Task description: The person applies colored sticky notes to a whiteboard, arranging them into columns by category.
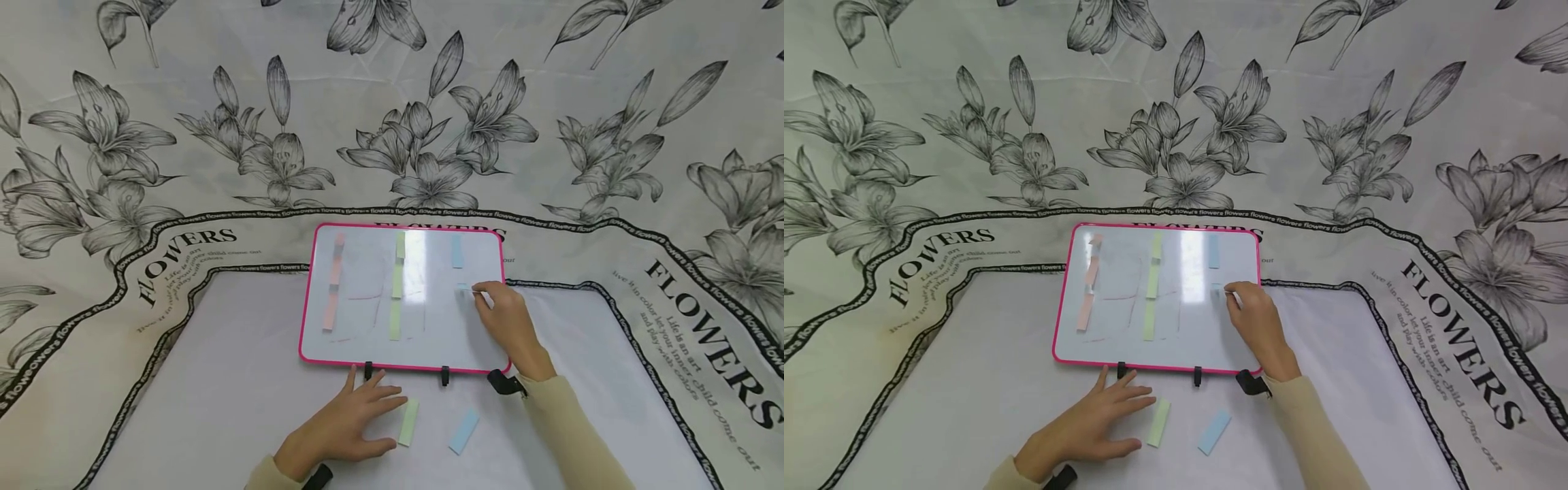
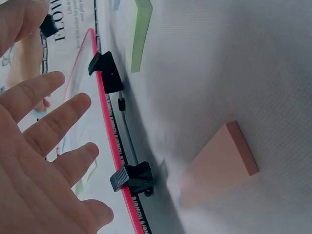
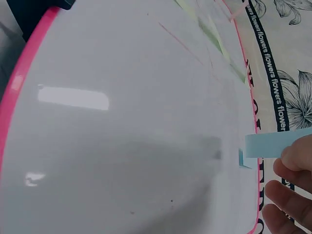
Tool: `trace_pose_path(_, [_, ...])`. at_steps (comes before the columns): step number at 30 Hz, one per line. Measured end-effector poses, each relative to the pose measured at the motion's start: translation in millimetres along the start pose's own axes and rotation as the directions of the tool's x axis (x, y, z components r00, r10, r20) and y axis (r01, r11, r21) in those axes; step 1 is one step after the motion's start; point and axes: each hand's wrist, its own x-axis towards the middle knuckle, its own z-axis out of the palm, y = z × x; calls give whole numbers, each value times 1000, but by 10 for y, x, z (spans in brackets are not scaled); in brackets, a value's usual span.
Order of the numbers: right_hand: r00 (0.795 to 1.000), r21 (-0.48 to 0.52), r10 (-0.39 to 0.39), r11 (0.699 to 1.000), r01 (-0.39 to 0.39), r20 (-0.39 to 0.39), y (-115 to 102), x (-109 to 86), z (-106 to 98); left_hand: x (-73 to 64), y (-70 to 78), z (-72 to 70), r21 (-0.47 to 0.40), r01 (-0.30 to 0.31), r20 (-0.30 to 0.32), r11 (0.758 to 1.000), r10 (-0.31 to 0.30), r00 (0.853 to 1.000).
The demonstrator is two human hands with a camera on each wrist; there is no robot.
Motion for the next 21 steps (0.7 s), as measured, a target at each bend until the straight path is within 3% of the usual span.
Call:
trace_pose_path(7, [999,-85,-25,996,28,31,14,197,69,15,-26,-10,-3,-63,-38,998,62,997])
trace_pose_path(13, [999,-122,2,993,3,49,38,206,143,128,-24,-96,17,-99,-49,995,100,994])
trace_pose_path(21, [998,-150,-21,988,30,65,57,194,200,275,-19,-216,44,-123,-57,991,125,991])
